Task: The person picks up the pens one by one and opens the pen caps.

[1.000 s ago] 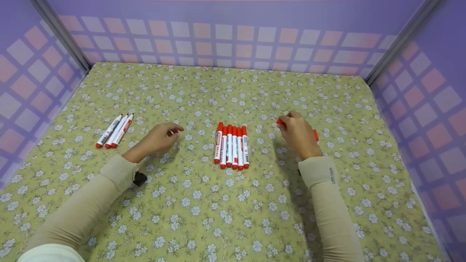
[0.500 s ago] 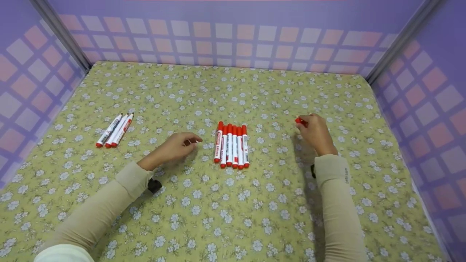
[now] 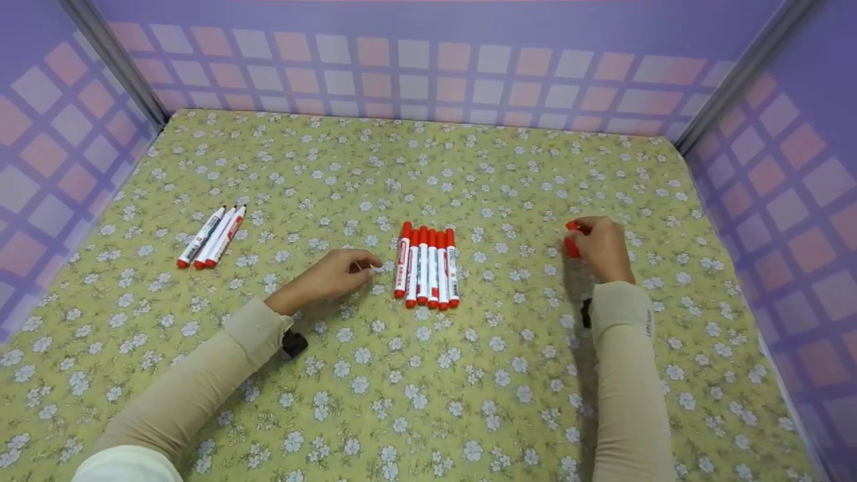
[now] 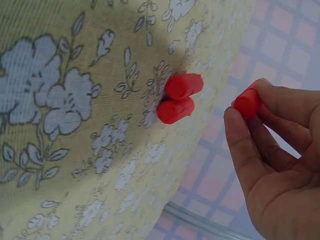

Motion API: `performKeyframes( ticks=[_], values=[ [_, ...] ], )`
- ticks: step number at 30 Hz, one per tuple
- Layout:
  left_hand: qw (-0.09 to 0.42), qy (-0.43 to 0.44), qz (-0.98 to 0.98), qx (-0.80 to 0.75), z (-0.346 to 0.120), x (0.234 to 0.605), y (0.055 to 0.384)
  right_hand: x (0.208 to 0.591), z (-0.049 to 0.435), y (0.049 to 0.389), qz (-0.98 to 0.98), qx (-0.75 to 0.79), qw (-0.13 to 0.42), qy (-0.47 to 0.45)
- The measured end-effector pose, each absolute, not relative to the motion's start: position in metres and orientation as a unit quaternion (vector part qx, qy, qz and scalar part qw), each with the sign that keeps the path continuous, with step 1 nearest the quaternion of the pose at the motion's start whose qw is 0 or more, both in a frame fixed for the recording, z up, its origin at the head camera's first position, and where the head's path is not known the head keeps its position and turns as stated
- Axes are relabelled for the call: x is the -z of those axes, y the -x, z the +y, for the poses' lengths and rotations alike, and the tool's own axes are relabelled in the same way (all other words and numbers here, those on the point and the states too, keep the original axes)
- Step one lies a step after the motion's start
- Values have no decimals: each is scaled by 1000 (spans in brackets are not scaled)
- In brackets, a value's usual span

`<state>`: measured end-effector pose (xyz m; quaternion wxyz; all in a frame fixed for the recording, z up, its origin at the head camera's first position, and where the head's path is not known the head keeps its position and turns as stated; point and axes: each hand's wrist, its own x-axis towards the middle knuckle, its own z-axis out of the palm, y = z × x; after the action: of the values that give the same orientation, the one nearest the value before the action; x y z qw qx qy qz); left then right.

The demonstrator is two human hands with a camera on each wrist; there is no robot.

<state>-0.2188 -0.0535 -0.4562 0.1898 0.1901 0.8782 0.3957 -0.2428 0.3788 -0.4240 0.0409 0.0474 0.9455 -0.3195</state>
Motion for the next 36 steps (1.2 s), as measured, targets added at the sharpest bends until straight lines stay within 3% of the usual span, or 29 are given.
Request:
performKeyframes(
  ticks=[23, 36],
  values=[
    [206, -187, 875, -395, -49, 457, 220, 434, 404, 239, 930, 333, 61, -142],
    [222, -183, 867, -406, -52, 456, 214, 442, 405, 240, 938, 317, 85, -116]
  ],
)
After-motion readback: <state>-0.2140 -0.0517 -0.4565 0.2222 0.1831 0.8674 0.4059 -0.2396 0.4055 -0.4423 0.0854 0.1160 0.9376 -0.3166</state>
